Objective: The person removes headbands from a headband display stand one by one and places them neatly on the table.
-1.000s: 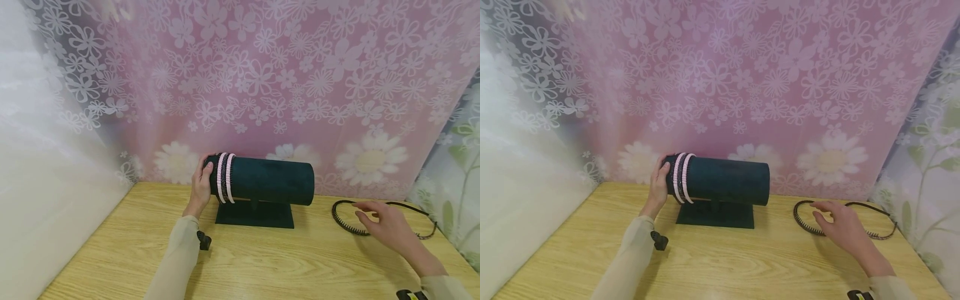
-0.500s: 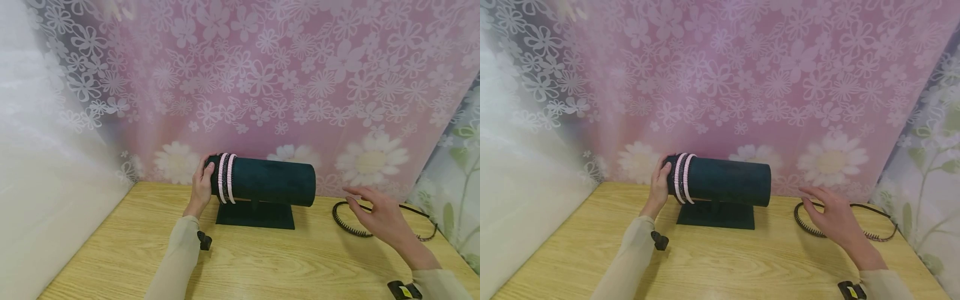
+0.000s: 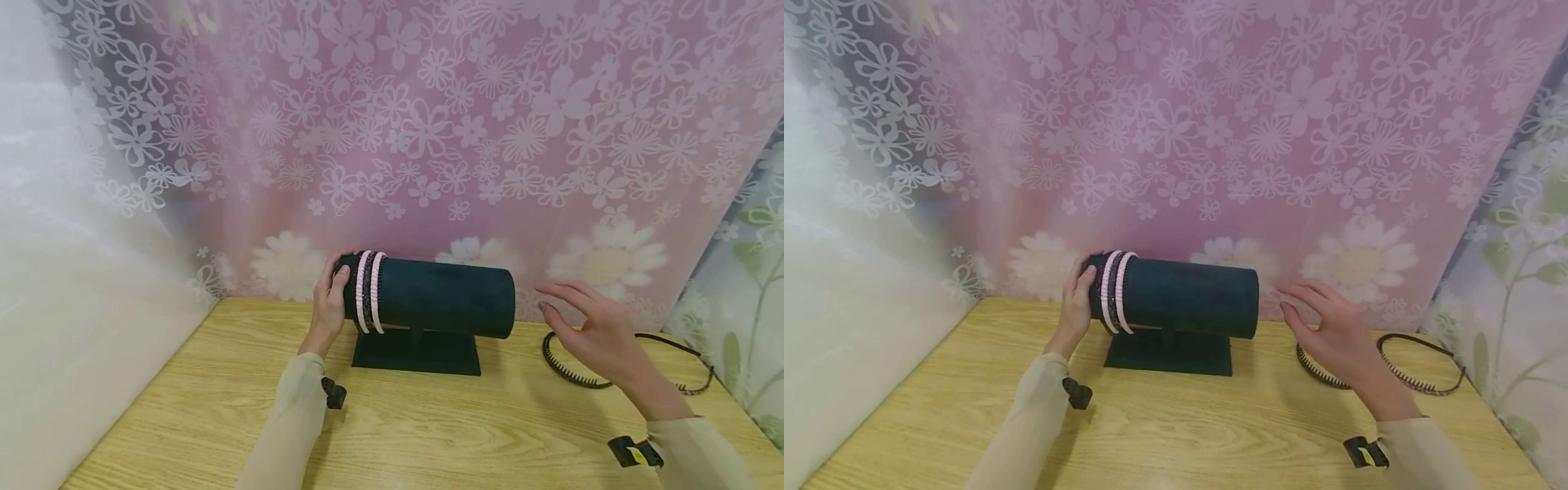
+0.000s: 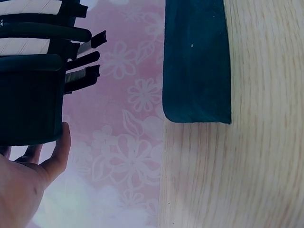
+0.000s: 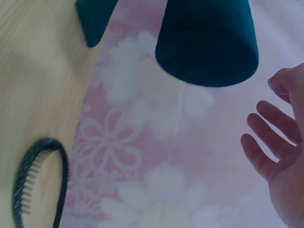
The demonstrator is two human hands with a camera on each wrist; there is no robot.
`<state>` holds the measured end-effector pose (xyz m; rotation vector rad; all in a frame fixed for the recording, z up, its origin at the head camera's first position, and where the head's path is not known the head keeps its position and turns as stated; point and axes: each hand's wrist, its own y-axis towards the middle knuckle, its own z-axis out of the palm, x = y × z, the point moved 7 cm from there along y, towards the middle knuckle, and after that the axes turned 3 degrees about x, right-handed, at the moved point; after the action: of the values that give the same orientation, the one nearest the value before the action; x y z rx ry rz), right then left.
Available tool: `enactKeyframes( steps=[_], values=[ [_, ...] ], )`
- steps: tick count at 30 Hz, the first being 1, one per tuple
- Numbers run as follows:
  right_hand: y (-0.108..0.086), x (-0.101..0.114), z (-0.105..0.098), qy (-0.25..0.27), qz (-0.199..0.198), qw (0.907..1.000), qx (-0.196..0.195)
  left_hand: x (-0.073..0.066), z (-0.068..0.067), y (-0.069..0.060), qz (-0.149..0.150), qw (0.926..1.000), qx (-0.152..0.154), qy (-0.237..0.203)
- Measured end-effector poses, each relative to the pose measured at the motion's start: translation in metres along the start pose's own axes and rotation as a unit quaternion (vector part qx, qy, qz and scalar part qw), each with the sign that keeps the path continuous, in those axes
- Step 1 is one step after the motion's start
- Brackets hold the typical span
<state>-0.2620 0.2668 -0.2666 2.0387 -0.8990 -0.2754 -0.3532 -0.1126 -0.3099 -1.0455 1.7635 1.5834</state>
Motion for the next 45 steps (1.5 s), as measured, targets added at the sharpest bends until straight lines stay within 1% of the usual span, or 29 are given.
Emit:
enactKeyframes(
  steps=[2, 4, 10, 14, 18, 24, 31, 35, 40, 42, 45],
  values=[
    [0.005, 0.004, 0.002, 0.002, -0.008, 0.9999, -0.01, 0.0, 0.0, 0.0, -0.001, 1.0, -0.001, 0.005],
    [0.011, 0.008, 0.005, 0.0, -0.01, 0.9999, -0.01, -0.001, 0.0, 0.0, 0.001, 1.0, -0.002, 0.007],
    [0.032, 0.022, 0.017, 0.031, -0.016, 0.9993, 0.013, -0.002, 0.0, 0.0, 0.006, 0.9999, -0.008, 0.006],
    [0.048, 0.03, 0.029, 0.058, -0.027, 0.9978, 0.019, 0.0, 0.0, 0.001, 0.011, 0.9999, -0.011, 0.0],
    [0.059, 0.034, 0.04, 0.06, -0.034, 0.9972, 0.027, 0.003, 0.0, 0.002, 0.012, 0.9998, -0.011, -0.01],
    [0.068, 0.037, 0.054, 0.043, -0.025, 0.9978, 0.044, 0.001, 0.0, 0.002, 0.013, 0.9998, -0.013, -0.008],
    [0.074, 0.042, 0.073, 0.063, -0.024, 0.9959, 0.061, -0.002, -0.002, 0.002, 0.013, 0.9998, -0.011, 0.008],
    [0.077, 0.043, 0.084, 0.067, -0.022, 0.9959, 0.056, -0.002, -0.002, 0.003, 0.015, 0.9998, -0.014, 0.003],
    [0.079, 0.044, 0.094, 0.072, -0.013, 0.9965, 0.039, -0.002, -0.002, 0.004, 0.013, 0.9997, -0.021, 0.002],
    [0.081, 0.045, 0.097, 0.077, -0.013, 0.9962, 0.037, 0.001, -0.004, 0.005, 0.009, 0.9997, -0.025, 0.002],
    [0.083, 0.047, 0.101, 0.081, -0.009, 0.9958, 0.041, 0.013, -0.006, 0.009, 0.004, 0.9996, -0.028, -0.001]
  ],
)
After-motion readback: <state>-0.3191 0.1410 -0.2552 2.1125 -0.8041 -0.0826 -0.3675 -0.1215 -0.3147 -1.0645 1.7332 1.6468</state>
